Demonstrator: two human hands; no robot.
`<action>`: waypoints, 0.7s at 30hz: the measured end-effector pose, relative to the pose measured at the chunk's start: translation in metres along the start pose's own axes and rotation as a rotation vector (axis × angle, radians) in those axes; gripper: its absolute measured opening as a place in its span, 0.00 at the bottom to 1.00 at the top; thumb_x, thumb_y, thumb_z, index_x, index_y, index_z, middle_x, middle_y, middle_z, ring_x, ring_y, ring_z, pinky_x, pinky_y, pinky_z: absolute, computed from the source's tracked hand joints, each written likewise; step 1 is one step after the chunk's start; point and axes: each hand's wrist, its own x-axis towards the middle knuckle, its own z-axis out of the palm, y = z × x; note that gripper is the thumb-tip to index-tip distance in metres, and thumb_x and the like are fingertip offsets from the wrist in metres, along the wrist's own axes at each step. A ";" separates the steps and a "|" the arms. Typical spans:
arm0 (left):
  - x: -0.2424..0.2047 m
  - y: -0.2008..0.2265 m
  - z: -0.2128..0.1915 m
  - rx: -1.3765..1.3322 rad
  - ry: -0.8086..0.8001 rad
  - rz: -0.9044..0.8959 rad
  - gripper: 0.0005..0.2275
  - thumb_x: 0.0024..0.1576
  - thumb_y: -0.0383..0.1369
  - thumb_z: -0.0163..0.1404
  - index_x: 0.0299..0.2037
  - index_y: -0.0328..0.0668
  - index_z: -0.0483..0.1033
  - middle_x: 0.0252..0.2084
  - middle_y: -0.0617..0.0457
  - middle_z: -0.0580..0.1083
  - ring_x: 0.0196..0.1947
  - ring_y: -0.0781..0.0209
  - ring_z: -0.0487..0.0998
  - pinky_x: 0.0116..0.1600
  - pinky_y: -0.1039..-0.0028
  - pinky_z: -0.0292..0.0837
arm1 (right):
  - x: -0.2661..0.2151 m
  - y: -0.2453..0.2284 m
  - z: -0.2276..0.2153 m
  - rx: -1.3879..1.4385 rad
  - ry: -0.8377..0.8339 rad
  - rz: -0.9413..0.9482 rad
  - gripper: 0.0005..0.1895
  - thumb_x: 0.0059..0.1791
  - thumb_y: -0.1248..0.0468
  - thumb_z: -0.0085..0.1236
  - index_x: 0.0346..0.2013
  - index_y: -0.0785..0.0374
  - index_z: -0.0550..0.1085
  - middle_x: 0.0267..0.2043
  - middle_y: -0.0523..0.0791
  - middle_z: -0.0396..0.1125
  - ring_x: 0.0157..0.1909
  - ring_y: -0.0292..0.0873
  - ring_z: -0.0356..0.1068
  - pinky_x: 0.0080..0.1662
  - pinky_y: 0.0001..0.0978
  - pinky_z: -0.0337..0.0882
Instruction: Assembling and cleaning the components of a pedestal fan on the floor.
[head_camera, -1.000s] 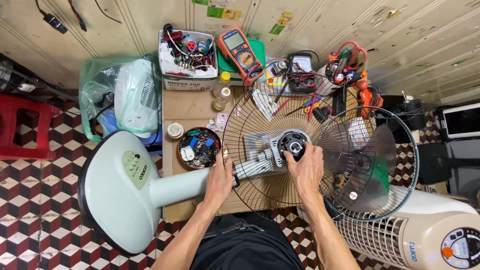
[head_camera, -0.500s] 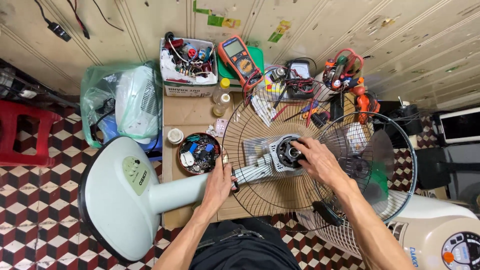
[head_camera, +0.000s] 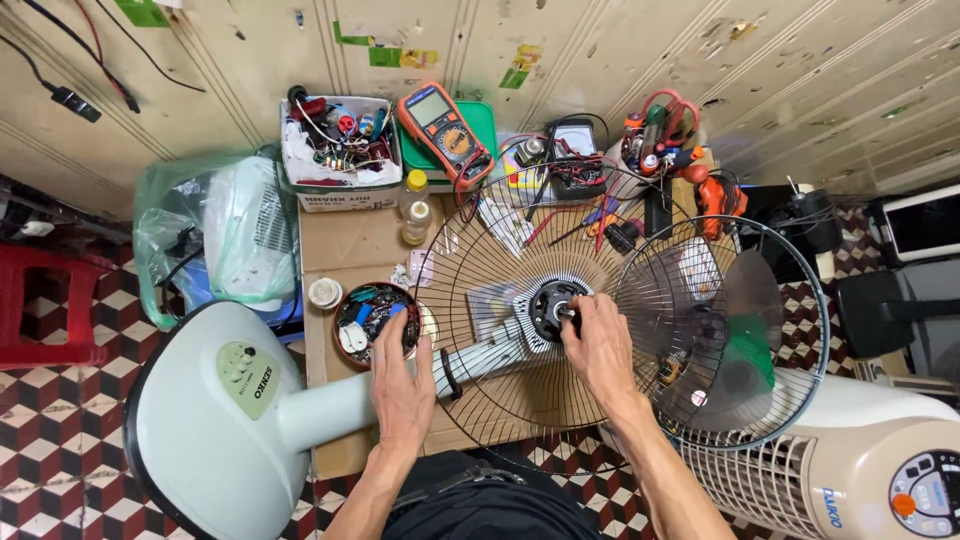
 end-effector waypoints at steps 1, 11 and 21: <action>0.002 0.009 -0.006 0.115 0.140 0.220 0.18 0.65 0.34 0.48 0.63 0.34 0.68 0.61 0.41 0.73 0.60 0.45 0.73 0.63 0.58 0.68 | 0.000 -0.002 -0.005 0.025 -0.002 -0.024 0.21 0.47 0.59 0.63 0.50 0.66 0.72 0.45 0.51 0.68 0.48 0.50 0.69 0.50 0.45 0.68; 0.044 0.066 0.099 -0.005 -0.570 0.363 0.19 0.59 0.29 0.50 0.61 0.42 0.70 0.42 0.41 0.73 0.37 0.42 0.77 0.42 0.54 0.74 | -0.008 0.016 -0.014 0.155 -0.066 0.104 0.27 0.43 0.55 0.68 0.50 0.68 0.71 0.48 0.53 0.70 0.50 0.55 0.71 0.49 0.47 0.72; 0.031 0.044 0.109 0.074 -0.544 0.388 0.19 0.55 0.31 0.54 0.56 0.34 0.73 0.43 0.40 0.75 0.36 0.41 0.79 0.40 0.53 0.75 | -0.008 0.020 -0.014 0.132 -0.006 0.132 0.28 0.42 0.55 0.68 0.48 0.69 0.69 0.43 0.54 0.69 0.43 0.55 0.72 0.44 0.48 0.74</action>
